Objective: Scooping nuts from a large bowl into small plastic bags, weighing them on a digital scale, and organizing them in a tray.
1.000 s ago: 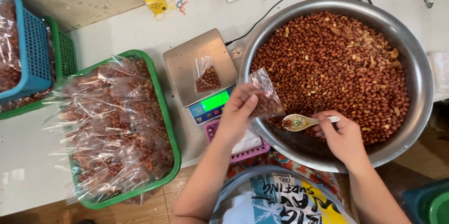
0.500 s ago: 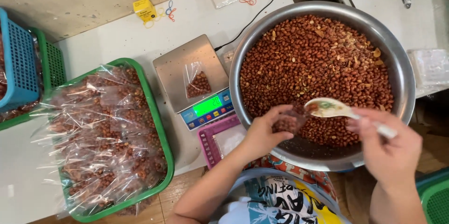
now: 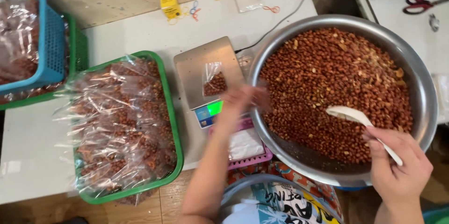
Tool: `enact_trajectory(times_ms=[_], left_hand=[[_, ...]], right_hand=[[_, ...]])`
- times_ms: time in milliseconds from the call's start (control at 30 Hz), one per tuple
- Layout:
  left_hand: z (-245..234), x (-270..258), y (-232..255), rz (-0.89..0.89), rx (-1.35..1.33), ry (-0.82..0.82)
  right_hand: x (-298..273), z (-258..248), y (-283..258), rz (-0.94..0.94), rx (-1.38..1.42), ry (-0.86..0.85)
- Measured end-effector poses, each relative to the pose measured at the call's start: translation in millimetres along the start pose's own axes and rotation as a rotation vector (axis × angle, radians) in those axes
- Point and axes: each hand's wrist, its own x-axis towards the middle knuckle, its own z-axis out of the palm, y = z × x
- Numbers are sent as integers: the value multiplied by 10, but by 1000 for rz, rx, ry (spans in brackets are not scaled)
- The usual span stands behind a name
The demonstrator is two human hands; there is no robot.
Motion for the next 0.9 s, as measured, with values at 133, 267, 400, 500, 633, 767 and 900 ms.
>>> enact_trajectory(times_ms=[133,267,400,500,633,767,900], left_hand=[[-956,484,-388,19,52,541],[-1201,647,-368,-239,610,520],[-1174,665,-297,177,672,685],[-959,507,-38,580,611,739],[-478,347,159,531,289,628],[35,368,-665,-97,-290,401],[524,140,-523,-420,-494,-74]], right_hand=[[-96,43,106,60,-21,-76],[-313,178,375,141,-44,-190],[-378,321,337,117,-45,-263],[-288,373,167,168,-90,-272],[-227,476,149,227,-104,-265],[-271,566,307,290,-112,-314],[-126,495,215,186,-93,-324]])
